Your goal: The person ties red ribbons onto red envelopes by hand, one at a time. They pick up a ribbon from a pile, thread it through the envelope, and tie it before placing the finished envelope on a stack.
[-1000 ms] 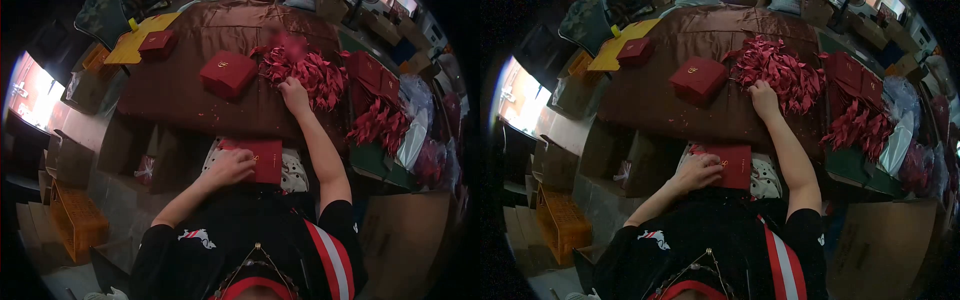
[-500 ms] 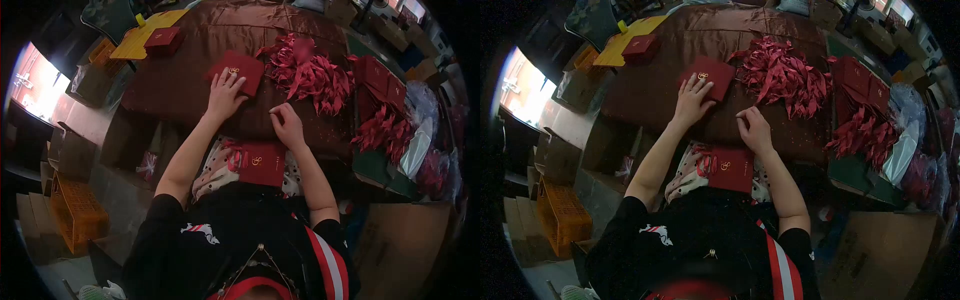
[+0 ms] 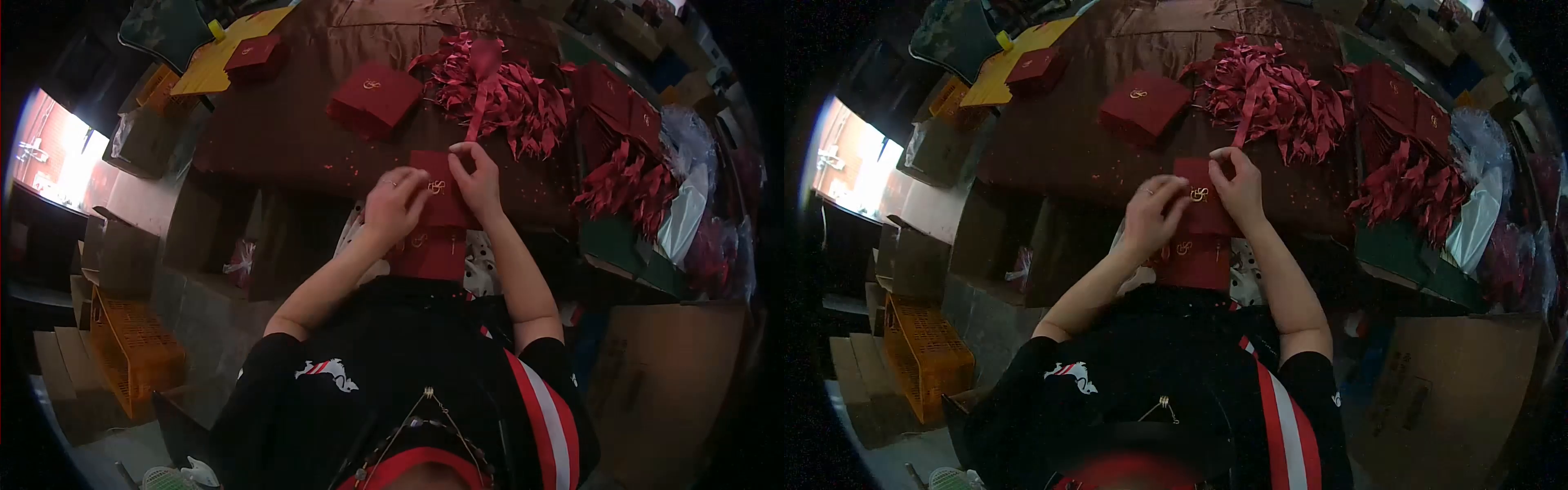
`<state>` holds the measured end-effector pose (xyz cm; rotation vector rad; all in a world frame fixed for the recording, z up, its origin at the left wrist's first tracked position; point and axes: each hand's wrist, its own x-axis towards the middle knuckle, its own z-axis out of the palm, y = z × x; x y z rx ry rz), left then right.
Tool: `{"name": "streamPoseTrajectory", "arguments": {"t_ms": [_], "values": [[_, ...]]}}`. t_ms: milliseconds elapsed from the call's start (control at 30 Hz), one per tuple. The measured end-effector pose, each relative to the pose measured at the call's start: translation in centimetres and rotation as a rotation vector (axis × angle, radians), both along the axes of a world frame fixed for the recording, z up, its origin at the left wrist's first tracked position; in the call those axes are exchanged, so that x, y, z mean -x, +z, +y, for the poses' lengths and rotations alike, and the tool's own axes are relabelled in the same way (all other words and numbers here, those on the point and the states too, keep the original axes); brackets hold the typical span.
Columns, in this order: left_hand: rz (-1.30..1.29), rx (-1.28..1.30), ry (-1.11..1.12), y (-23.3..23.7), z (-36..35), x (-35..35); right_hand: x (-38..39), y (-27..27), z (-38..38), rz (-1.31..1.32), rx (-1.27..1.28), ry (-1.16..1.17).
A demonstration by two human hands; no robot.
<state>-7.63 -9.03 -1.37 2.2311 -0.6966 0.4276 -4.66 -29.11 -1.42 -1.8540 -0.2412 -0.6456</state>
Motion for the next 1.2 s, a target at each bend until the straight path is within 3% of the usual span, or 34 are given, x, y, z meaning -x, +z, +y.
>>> {"name": "streamPoseTrajectory", "arguments": {"t_ms": [67,167,233,367,533,633,1067,1200], "values": [[-0.069,-0.093,0.320,0.0,0.2,-1.6,-0.4,-1.4,0.2,0.066,-0.027,0.014],[0.085,-0.244,0.292,0.4,0.2,-2.1,-0.3,-1.0,0.5,0.076,-0.021,-0.005],[0.132,-0.186,0.262,0.3,-0.5,-1.7,-0.1,-1.2,0.5,0.069,0.016,0.009],[0.078,0.010,0.312,-1.2,-1.2,-1.4,0.7,-0.8,0.9,0.049,0.117,0.005],[0.361,0.453,0.247,-1.2,-1.5,-1.4,0.5,-0.9,1.5,-0.117,0.323,-0.014],[0.480,0.560,0.220,-1.9,-1.5,-2.0,0.5,-0.4,1.6,-0.184,0.415,-0.005],[0.422,0.566,0.175,-2.7,-2.0,-1.3,1.3,0.8,2.5,-0.190,0.636,-0.007],[0.185,0.437,0.185,-1.7,-2.4,-0.2,1.7,1.0,2.8,-0.159,0.750,-0.011]]}}
